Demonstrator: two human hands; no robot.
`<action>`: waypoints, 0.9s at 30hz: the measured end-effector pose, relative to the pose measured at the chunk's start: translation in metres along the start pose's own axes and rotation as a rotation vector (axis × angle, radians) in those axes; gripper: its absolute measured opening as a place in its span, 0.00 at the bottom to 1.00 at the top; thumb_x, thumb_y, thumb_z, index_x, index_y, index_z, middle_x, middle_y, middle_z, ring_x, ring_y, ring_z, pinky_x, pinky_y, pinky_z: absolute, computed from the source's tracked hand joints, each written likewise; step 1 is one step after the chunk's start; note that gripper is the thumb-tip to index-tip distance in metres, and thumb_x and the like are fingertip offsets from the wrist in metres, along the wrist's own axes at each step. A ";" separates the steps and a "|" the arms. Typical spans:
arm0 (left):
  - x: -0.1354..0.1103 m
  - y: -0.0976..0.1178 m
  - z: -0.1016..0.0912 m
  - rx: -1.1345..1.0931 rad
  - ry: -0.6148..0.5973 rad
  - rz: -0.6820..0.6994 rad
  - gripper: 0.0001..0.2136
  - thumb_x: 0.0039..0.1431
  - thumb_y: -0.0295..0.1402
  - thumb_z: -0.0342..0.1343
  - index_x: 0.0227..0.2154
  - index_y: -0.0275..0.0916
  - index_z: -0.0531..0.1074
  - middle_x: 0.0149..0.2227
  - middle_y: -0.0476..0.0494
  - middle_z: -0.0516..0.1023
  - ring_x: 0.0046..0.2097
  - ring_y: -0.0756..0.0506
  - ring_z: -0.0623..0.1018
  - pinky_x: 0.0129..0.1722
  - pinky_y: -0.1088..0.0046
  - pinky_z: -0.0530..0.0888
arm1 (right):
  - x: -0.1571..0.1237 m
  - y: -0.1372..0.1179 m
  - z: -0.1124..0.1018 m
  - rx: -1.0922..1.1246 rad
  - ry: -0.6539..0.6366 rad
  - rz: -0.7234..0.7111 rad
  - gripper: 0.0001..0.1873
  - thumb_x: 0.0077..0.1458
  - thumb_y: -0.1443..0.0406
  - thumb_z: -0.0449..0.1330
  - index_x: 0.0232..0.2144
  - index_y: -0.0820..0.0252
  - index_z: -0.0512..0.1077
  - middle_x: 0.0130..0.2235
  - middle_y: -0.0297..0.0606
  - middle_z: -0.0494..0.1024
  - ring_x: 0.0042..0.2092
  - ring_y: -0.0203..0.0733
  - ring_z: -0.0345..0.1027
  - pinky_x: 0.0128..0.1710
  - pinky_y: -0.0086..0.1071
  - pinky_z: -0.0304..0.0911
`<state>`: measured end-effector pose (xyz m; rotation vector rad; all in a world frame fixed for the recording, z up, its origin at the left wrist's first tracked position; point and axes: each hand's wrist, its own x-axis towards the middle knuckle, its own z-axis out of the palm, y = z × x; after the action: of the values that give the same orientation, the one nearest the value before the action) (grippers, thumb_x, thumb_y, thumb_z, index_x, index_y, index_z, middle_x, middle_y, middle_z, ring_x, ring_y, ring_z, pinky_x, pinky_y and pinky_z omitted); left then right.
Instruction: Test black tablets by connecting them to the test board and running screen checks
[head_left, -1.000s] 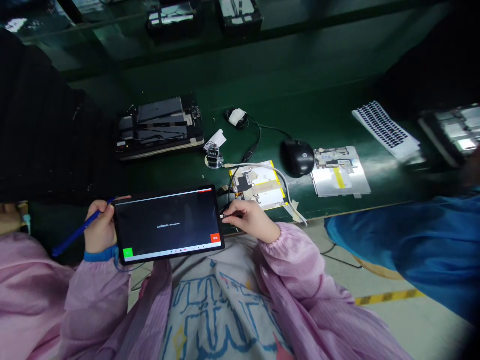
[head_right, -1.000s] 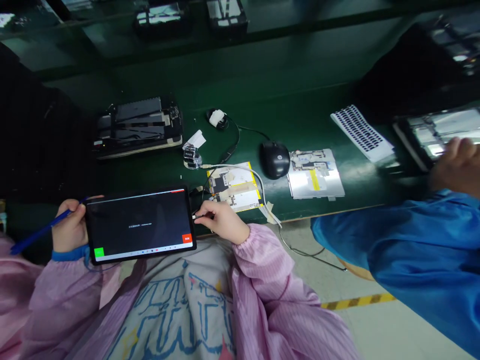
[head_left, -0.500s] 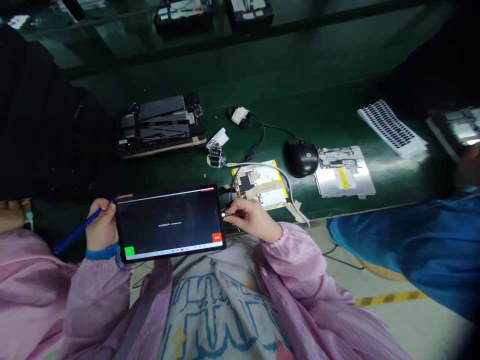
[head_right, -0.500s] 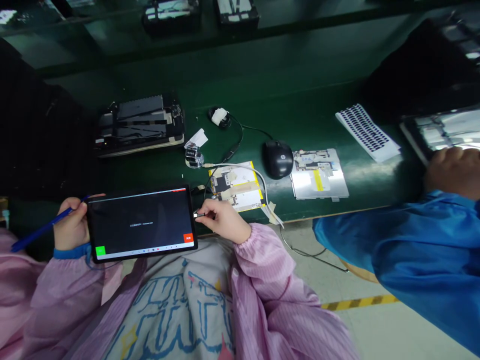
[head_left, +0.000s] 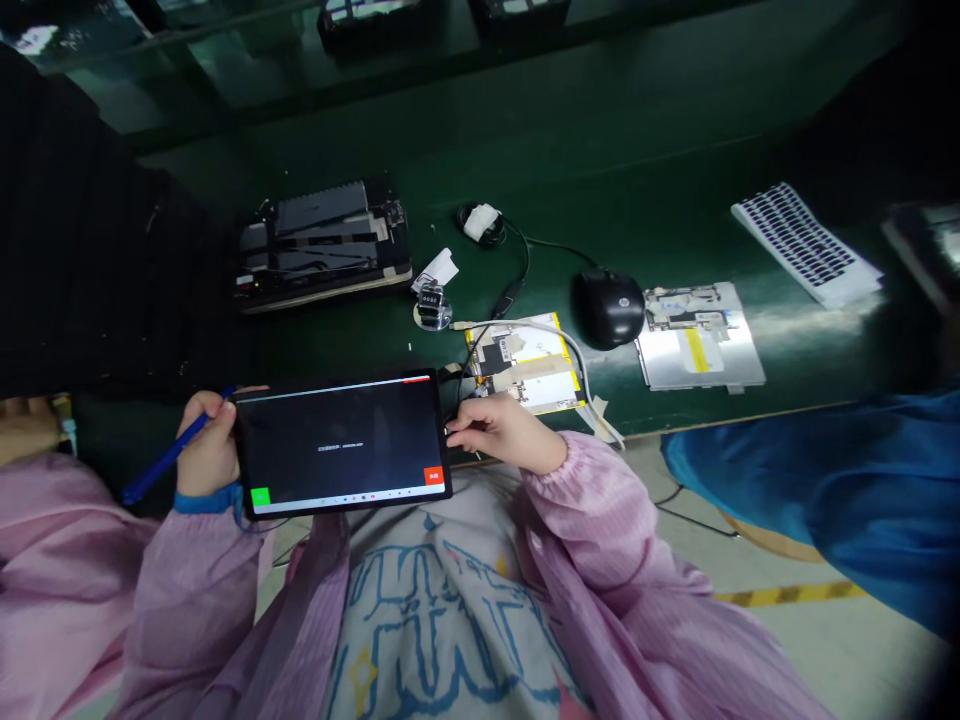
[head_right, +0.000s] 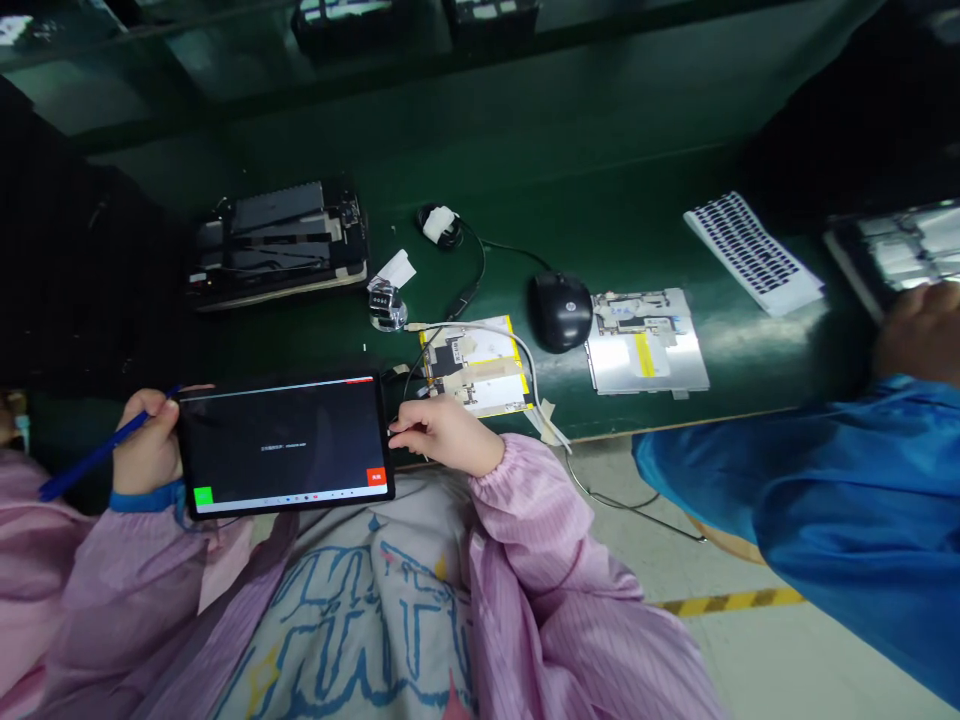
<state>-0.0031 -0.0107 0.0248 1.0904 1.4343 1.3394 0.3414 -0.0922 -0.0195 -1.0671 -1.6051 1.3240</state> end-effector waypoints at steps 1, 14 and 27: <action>0.000 -0.001 0.000 -0.005 0.007 0.003 0.24 0.36 0.37 0.70 0.25 0.40 0.56 0.27 0.43 0.79 0.39 0.39 0.78 0.38 0.63 0.75 | 0.000 0.000 0.000 0.024 -0.006 0.016 0.19 0.53 0.51 0.62 0.23 0.58 0.67 0.27 0.36 0.78 0.24 0.35 0.72 0.23 0.28 0.67; -0.004 -0.006 -0.004 -0.144 0.009 -0.051 0.18 0.41 0.29 0.64 0.24 0.42 0.56 0.34 0.44 0.79 0.38 0.41 0.79 0.37 0.65 0.76 | -0.016 -0.002 0.014 -0.103 0.105 0.013 0.11 0.57 0.56 0.60 0.34 0.58 0.72 0.28 0.36 0.78 0.26 0.38 0.73 0.25 0.31 0.70; -0.009 -0.010 -0.010 -0.187 -0.081 -0.056 0.16 0.45 0.30 0.62 0.26 0.42 0.56 0.31 0.46 0.79 0.36 0.41 0.79 0.34 0.67 0.75 | -0.022 -0.018 0.017 -0.822 0.150 -0.320 0.08 0.62 0.64 0.55 0.38 0.61 0.73 0.30 0.40 0.74 0.31 0.40 0.69 0.29 0.32 0.64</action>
<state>-0.0112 -0.0221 0.0152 0.9635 1.2451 1.3451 0.3310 -0.1201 -0.0052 -1.2508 -2.1467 0.3369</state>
